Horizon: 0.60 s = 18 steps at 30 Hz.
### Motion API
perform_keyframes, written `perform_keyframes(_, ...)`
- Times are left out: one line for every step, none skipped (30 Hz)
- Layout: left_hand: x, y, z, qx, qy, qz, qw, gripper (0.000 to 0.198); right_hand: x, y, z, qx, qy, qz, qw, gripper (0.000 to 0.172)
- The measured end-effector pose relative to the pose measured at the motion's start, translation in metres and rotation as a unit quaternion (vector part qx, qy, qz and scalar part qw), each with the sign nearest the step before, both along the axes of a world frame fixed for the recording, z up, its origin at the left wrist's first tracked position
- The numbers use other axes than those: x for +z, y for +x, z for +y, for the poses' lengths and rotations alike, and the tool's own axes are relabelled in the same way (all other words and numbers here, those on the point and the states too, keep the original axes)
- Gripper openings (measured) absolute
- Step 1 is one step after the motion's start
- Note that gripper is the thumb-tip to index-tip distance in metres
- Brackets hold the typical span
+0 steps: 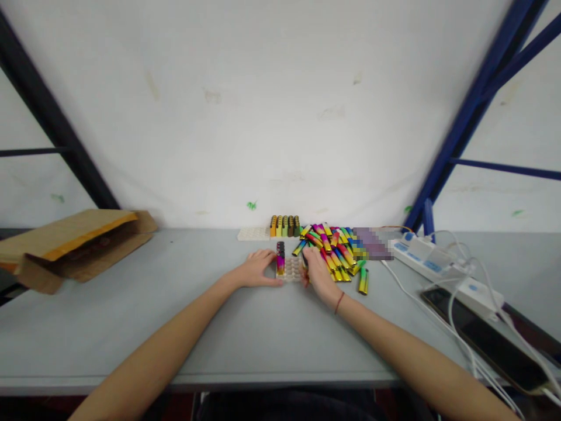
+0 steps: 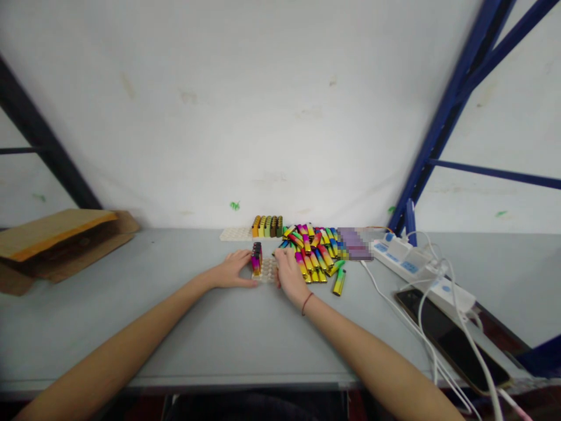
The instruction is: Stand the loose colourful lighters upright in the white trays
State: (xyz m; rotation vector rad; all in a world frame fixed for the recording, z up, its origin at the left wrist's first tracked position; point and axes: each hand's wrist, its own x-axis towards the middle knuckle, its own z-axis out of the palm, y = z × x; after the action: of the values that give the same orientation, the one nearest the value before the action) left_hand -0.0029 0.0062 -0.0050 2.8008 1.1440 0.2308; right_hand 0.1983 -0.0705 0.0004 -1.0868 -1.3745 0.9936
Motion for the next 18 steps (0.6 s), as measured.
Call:
perform_keyframes(-0.001, 0.0, 0.001, -0.001, 0.001, -0.002, 1.0, 0.076, 0.004, -0.001, -0.003, 0.001, 0.022, -0.015, 1.0, 0.026)
perform_keyframes(-0.002, 0.0, 0.001, -0.002, 0.003, -0.004, 1.0, 0.075, 0.008, -0.001, -0.006, 0.0, 0.052, -0.036, 0.998, 0.023)
perform_keyframes(-0.002, 0.0, 0.001, -0.002, 0.004, -0.005, 1.0, 0.075, 0.011, 0.0, -0.009, -0.004, 0.09, -0.064, 0.994, 0.021)
perform_keyframes(-0.003, 0.0, 0.002, -0.002, 0.005, -0.006, 1.0, 0.075, 0.013, 0.0, -0.01, -0.008, 0.127, -0.095, 0.987, 0.02)
perform_keyframes(-0.003, 0.0, 0.002, -0.001, 0.005, -0.006, 1.0, 0.075, 0.013, 0.0, -0.011, -0.013, 0.156, -0.122, 0.98, 0.02)
perform_keyframes(-0.004, 0.0, 0.002, 0.0, 0.005, -0.007, 1.0, 0.076, 0.013, 0.001, -0.011, -0.016, 0.174, -0.143, 0.974, 0.02)
perform_keyframes(-0.004, 0.0, 0.002, 0.0, 0.005, -0.008, 1.0, 0.076, 0.012, 0.001, -0.01, -0.016, 0.182, -0.156, 0.971, 0.02)
perform_keyframes(-0.004, 0.0, 0.002, 0.0, 0.005, -0.009, 1.0, 0.077, 0.011, 0.001, -0.01, -0.014, 0.183, -0.161, 0.97, 0.02)
perform_keyframes(-0.004, 0.0, 0.001, 0.001, 0.006, -0.01, 1.0, 0.076, 0.009, 0.001, -0.009, -0.01, 0.183, -0.163, 0.97, 0.02)
perform_keyframes(-0.003, 0.0, 0.001, 0.002, 0.007, -0.011, 1.0, 0.076, 0.007, 0.001, -0.008, -0.008, 0.184, -0.165, 0.969, 0.02)
perform_keyframes(-0.003, 0.001, 0.001, 0.002, 0.007, -0.012, 1.0, 0.075, 0.005, 0.0, -0.007, -0.006, 0.191, -0.171, 0.967, 0.019)
perform_keyframes(-0.003, 0.001, 0.0, 0.002, 0.008, -0.011, 1.0, 0.074, 0.003, 0.0, -0.007, -0.004, 0.201, -0.18, 0.963, 0.018)
perform_keyframes(-0.002, 0.001, 0.0, 0.002, 0.009, -0.012, 1.0, 0.074, 0.002, 0.0, -0.007, -0.003, 0.212, -0.193, 0.958, 0.017)
perform_keyframes(-0.002, 0.001, 0.0, 0.001, 0.01, -0.013, 1.0, 0.074, 0.002, -0.001, -0.007, -0.003, 0.221, -0.208, 0.953, 0.017)
perform_keyframes(-0.002, 0.001, -0.001, 0.0, 0.01, -0.014, 1.0, 0.074, 0.002, -0.001, -0.007, -0.005, 0.229, -0.229, 0.946, 0.018)
perform_keyframes(-0.001, 0.001, -0.001, -0.001, 0.009, -0.014, 1.0, 0.075, 0.003, -0.001, -0.007, -0.008, 0.236, -0.255, 0.938, 0.019)
perform_keyframes(-0.001, 0.001, -0.001, -0.002, 0.009, -0.015, 1.0, 0.074, 0.004, 0.0, -0.007, -0.01, 0.246, -0.287, 0.926, 0.019)
perform_keyframes(-0.002, 0.001, 0.0, -0.003, 0.01, -0.016, 1.0, 0.074, 0.005, 0.0, -0.007, -0.013, 0.258, -0.321, 0.911, 0.019)
